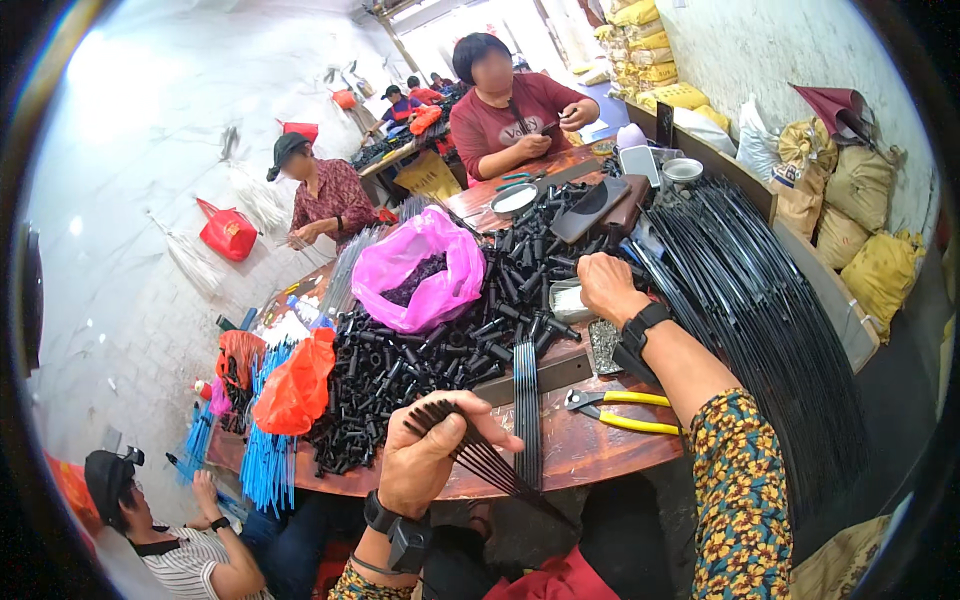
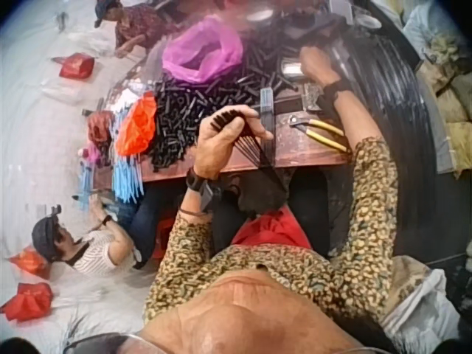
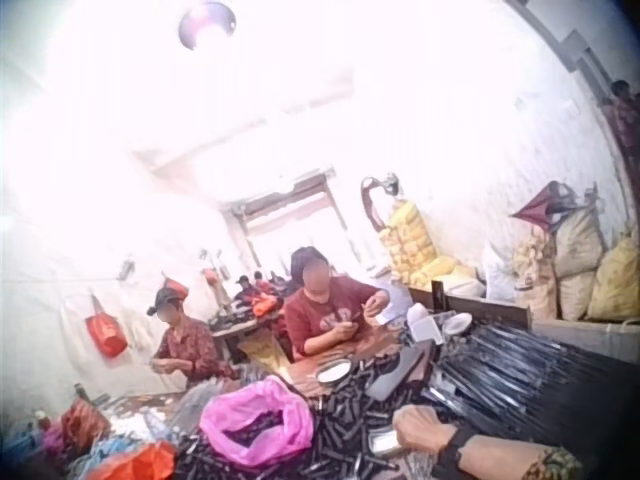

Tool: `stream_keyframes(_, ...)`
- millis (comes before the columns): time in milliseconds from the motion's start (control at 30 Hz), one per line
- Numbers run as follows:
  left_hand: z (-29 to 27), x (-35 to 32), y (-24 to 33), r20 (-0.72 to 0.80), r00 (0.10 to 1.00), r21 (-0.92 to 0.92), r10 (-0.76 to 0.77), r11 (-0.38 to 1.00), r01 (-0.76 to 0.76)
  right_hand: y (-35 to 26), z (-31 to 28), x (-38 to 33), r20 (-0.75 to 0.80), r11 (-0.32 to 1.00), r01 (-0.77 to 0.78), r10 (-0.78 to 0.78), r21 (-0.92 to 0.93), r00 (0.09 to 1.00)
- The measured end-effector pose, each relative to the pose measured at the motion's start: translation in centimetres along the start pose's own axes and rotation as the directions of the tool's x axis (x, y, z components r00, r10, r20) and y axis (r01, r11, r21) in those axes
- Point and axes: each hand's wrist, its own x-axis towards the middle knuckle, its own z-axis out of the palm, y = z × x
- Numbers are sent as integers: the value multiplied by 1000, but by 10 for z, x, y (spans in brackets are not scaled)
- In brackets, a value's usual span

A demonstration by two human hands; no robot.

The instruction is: Assembling umbrella frames by inserting rods into a central hub and securing them with pliers.

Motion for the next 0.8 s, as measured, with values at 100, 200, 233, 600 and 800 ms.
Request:
stream_keyframes(100, 3, 4, 1, -29, 1000, 30, -2, 1000, 3, 2, -1, -5, -48, 997, -67, 69, 46, 996)
stream_keyframes(200, 4, 3, 0, -30, 1000, 59, -4, 998, 6, -4, -21, -11, -39, 994, -105, 107, 42, 993)
stream_keyframes(233, 5, 2, 0, -42, 999, 55, -16, 998, 19, -8, -32, -14, -22, 991, -108, 110, 74, 994)
stream_keyframes(600, 1, 7, -2, -3, 998, 136, 63, 989, -62, -102, -194, -101, 53, 749, 216, -317, 626, 947)
stream_keyframes(800, 7, 9, -8, 26, 997, 66, 78, 995, -80, -125, -213, -120, -77, 830, 513, -509, 219, 857)
